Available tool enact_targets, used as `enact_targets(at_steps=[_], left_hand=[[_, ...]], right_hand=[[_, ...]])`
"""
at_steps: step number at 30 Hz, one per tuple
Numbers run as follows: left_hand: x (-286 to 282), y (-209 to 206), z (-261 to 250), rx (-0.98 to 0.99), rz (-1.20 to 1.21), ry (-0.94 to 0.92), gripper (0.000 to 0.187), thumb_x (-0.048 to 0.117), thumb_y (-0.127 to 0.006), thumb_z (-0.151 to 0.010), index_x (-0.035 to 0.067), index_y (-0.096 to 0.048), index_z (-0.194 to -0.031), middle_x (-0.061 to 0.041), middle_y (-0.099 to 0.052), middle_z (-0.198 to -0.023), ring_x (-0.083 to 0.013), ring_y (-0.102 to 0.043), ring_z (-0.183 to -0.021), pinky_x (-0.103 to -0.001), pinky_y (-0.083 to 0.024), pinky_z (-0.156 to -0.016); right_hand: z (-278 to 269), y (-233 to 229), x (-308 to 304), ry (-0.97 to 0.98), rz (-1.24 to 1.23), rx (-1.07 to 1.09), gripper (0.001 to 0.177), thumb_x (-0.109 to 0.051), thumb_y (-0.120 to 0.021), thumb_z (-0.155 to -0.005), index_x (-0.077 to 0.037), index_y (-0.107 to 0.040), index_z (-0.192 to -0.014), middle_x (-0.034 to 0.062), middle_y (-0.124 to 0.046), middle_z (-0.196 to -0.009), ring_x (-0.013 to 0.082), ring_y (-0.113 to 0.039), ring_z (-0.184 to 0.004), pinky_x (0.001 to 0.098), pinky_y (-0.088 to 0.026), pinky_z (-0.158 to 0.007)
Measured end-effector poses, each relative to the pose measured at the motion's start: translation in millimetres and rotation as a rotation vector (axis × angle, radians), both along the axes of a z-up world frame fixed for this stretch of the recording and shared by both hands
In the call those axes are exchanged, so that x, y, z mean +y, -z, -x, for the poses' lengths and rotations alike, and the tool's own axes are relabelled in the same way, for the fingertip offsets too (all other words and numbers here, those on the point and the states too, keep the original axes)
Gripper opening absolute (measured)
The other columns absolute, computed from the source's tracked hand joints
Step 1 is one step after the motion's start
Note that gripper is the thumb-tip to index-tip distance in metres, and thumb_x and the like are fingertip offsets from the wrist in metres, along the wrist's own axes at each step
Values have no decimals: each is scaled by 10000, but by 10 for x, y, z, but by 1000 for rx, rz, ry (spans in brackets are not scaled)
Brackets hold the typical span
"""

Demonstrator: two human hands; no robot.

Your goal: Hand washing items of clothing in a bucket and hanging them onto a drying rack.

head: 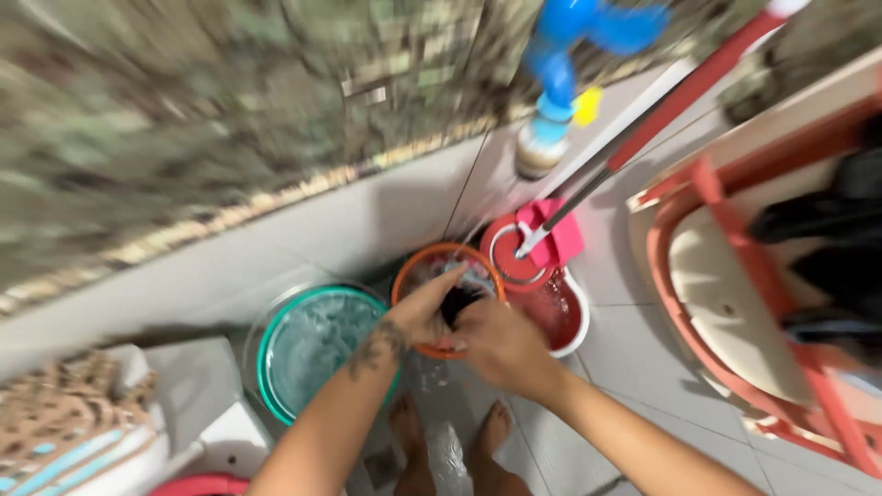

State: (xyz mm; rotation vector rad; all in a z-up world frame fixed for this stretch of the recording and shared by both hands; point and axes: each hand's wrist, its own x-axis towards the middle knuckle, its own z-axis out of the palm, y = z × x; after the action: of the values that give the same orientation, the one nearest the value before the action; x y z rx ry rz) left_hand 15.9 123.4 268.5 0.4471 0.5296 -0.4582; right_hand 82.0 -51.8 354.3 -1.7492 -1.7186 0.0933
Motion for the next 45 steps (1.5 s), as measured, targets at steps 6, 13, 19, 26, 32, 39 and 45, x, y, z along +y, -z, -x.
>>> enact_targets(at_steps=[6, 13, 19, 26, 32, 39, 45], left_hand=[[-214, -1853, 101, -254, -315, -122, 296, 322, -653, -978, 107, -701, -1175, -57, -697, -1069, -187, -684, -946, -385, -569, -776], [-293, -3182, -45, -1045, -1540, -182, 358, 324, -722, -958, 142, -784, -1260, -172, -614, -1368, -284, -554, -1250, -451, -431, -1047], [-545, -4289, -270, -987, -1663, 58, 319, 395, -765, -888, 168, -820, -1104, -115, -763, -1044, -165, -682, -958, -320, -536, -860], [-987, -4855, -571, -1365, -1169, -33, 269, 256, -738, -941, 37, -761, -1097, -6, -751, -934, -45, -653, -853, -245, -545, -782], [-1233, -5213, -640, -1372, -1362, -76, 248, 265, -803, -898, 41, -790, -1003, 42, -729, -802, -33, -634, -732, -223, -521, -670], [-1419, -5190, -743, -1364, -1172, -70, 308, 318, -835, -852, 40, -703, -877, 83, -648, -771, -4, -563, -699, -206, -464, -616], [-1744, -4452, -1028, -1431, -948, 416, 642, 620, -424, -1046, 59, -609, -795, 87, -557, -780, -28, -485, -789, -224, -469, -739]], right_hand=[[-132, -1461, -323, 659, -47, 607, 249, -129, -749, -853, -28, -708, -1077, 77, -644, -1147, 224, -635, -1103, 322, -479, -979], [-56, -2567, -882, 698, -163, 303, 181, -109, -778, -818, 8, -738, -950, 85, -645, -1260, 217, -594, -1201, 346, -419, -1047], [-120, -3147, -1199, 503, -392, 760, 115, -51, -597, -959, -44, -559, -850, 97, -642, -1397, 190, -609, -1285, 324, -430, -1102], [-433, -3462, -1650, 267, -523, 1101, 201, -248, -697, -965, -97, -587, -1039, 32, -595, -1165, 50, -422, -772, 226, -351, -690], [-532, -4096, -2001, 437, -269, 936, 397, -341, -644, -985, -93, -701, -1290, -24, -625, -1084, 60, -549, -920, 232, -432, -828], [-567, -4737, -2150, 414, -6, 535, 273, -251, -676, -957, -55, -736, -1137, -19, -683, -1056, 77, -581, -981, 239, -460, -898], [-444, -5202, -2406, 107, -426, 691, 122, -170, -681, -948, -71, -718, -887, 96, -653, -1038, 182, -578, -928, 290, -433, -776]])
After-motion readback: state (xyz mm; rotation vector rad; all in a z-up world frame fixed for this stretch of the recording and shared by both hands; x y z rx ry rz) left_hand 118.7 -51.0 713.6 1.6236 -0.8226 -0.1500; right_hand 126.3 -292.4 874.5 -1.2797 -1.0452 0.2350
